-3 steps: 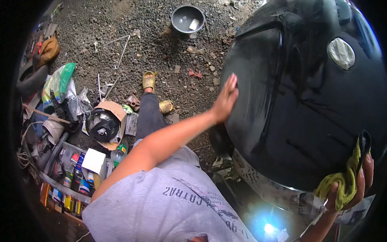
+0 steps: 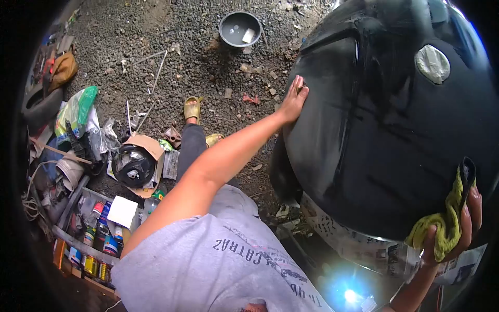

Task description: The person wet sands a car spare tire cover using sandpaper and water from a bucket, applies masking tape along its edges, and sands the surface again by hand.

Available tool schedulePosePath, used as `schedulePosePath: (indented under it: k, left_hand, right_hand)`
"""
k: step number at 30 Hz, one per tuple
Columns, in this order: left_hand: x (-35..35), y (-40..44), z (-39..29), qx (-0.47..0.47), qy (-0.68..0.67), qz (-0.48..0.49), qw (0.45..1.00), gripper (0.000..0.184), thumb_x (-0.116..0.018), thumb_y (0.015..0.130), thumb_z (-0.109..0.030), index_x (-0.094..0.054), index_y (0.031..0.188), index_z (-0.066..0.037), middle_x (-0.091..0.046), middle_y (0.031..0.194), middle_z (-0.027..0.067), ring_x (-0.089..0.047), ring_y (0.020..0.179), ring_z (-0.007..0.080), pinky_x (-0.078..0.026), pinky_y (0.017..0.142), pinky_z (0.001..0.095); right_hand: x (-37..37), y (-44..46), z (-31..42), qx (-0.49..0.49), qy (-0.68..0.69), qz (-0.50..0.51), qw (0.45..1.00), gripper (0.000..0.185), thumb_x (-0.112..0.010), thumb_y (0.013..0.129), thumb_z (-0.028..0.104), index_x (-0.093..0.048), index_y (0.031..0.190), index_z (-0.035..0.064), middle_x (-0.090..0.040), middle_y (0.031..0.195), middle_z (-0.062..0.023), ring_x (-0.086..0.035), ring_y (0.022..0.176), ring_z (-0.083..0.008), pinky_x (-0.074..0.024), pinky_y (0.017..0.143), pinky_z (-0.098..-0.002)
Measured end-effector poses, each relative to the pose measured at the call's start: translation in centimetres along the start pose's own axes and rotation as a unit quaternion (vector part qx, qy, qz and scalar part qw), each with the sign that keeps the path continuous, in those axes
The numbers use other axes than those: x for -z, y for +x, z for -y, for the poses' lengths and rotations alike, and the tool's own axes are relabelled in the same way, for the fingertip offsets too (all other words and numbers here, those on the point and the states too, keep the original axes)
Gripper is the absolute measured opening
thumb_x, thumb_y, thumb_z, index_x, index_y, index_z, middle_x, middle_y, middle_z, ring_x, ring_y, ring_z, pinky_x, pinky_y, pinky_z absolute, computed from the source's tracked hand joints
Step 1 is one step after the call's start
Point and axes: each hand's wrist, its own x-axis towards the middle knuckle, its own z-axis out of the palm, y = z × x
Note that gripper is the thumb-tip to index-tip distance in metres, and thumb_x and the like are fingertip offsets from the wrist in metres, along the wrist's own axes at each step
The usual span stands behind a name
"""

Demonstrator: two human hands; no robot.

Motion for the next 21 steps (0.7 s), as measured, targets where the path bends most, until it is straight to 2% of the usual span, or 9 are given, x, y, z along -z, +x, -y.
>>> schedulePosePath:
  k: [2, 4, 6, 9, 11, 14, 17, 19, 21]
  left_hand:
    - [-0.5, -1.2, -0.3, -0.052, 0.003, -0.024, 0.998, 0.071, -0.028, 0.107, -0.046, -0.015, 0.155, 0.005, -0.013, 0.163, 0.0246, -0.011, 0.152, 0.0362, -0.011, 0.124, 0.0426]
    - [-0.2, -8.8, -3.3, -0.172, 0.021, -0.018, 0.985, 0.068, -0.032, 0.107, -0.042, -0.016, 0.155, 0.005, -0.015, 0.162, 0.0249, -0.011, 0.152, 0.0387, -0.011, 0.123, 0.0451]
    - [0.4, -15.3, -5.6, -0.187, 0.007, 0.017, 0.982, 0.066, -0.036, 0.107, -0.038, -0.019, 0.154, 0.005, -0.015, 0.162, 0.0251, -0.011, 0.151, 0.0404, -0.011, 0.123, 0.0474]
    - [0.1, -10.3, -4.6, -0.195, 0.025, 0.006, 0.98, 0.068, -0.037, 0.106, -0.039, -0.018, 0.154, 0.006, -0.013, 0.163, 0.0246, -0.011, 0.152, 0.0386, -0.011, 0.124, 0.0451]
    - [-0.2, -2.2, -2.8, -0.193, 0.043, 0.002, 0.98, 0.069, -0.038, 0.106, -0.04, -0.018, 0.154, 0.006, -0.013, 0.163, 0.0247, -0.011, 0.152, 0.0373, -0.012, 0.124, 0.0427]
    - [0.1, 2.2, -4.6, -0.111, 0.01, -0.01, 0.994, 0.07, -0.04, 0.105, -0.04, -0.018, 0.153, 0.006, -0.015, 0.162, 0.0256, -0.014, 0.152, 0.0369, -0.013, 0.123, 0.041]
    - [0.0, -6.6, -6.0, -0.232, 0.013, -0.004, 0.973, 0.068, -0.037, 0.106, -0.038, -0.016, 0.155, 0.003, -0.014, 0.162, 0.0261, -0.016, 0.151, 0.0395, -0.011, 0.123, 0.0459]
    - [0.5, -14.4, -6.7, -0.215, 0.018, 0.063, 0.974, 0.077, -0.038, 0.104, -0.047, -0.008, 0.158, -0.001, -0.008, 0.164, 0.0245, -0.009, 0.152, 0.0405, -0.009, 0.123, 0.0484]
    - [0.5, -14.6, -7.0, -0.213, 0.025, 0.072, 0.974, 0.078, -0.036, 0.104, -0.05, -0.008, 0.158, -0.001, -0.007, 0.164, 0.0239, -0.008, 0.152, 0.0398, -0.008, 0.123, 0.0478]
  right_hand:
    - [-0.4, -0.1, 0.2, -0.004, -0.007, -0.006, 1.0, 0.052, -0.059, 0.095, 0.024, -0.042, 0.139, 0.0015, -0.043, 0.145, -0.0281, -0.042, 0.135, -0.0445, -0.0327, 0.114, -0.0551]
    - [-0.8, 0.0, 0.4, 0.0, 0.0, -0.017, 1.0, 0.053, -0.06, 0.094, 0.025, -0.043, 0.139, 0.0019, -0.043, 0.145, -0.0282, -0.043, 0.135, -0.0444, -0.0322, 0.113, -0.0555]
    - [-0.4, -0.1, 0.4, 0.003, -0.008, -0.001, 1.0, 0.054, -0.061, 0.094, 0.026, -0.043, 0.139, 0.0022, -0.043, 0.145, -0.0283, -0.043, 0.135, -0.0444, -0.0313, 0.113, -0.0562]
    - [-0.4, 0.3, 0.6, 0.002, -0.008, -0.003, 1.0, 0.055, -0.061, 0.093, 0.026, -0.043, 0.139, 0.0028, -0.043, 0.145, -0.028, -0.043, 0.135, -0.0447, -0.0299, 0.114, -0.0572]
    - [-0.4, 0.3, 0.7, -0.003, -0.024, -0.005, 1.0, 0.055, -0.061, 0.093, 0.027, -0.043, 0.139, 0.0033, -0.044, 0.145, -0.0276, -0.043, 0.135, -0.0447, -0.0292, 0.114, -0.0575]
    - [-0.4, 0.4, 0.8, -0.002, -0.038, -0.008, 0.999, 0.054, -0.063, 0.092, 0.03, -0.044, 0.136, 0.0048, -0.046, 0.143, -0.0268, -0.044, 0.133, -0.0448, -0.0296, 0.114, -0.0586]
    - [-0.4, 0.6, 0.8, -0.004, -0.044, -0.015, 0.999, 0.055, -0.065, 0.09, 0.032, -0.045, 0.135, 0.0065, -0.048, 0.139, -0.0262, -0.048, 0.13, -0.0448, -0.0319, 0.112, -0.0602]
    - [-0.4, 0.6, 0.9, -0.005, -0.045, -0.01, 0.999, 0.055, -0.065, 0.09, 0.032, -0.045, 0.135, 0.0067, -0.048, 0.138, -0.0262, -0.048, 0.129, -0.0449, -0.0324, 0.112, -0.06]
    - [-0.3, 0.6, 0.8, -0.002, -0.047, -0.005, 0.999, 0.055, -0.065, 0.09, 0.032, -0.045, 0.135, 0.0068, -0.048, 0.139, -0.0263, -0.048, 0.129, -0.045, -0.0329, 0.112, -0.0596]
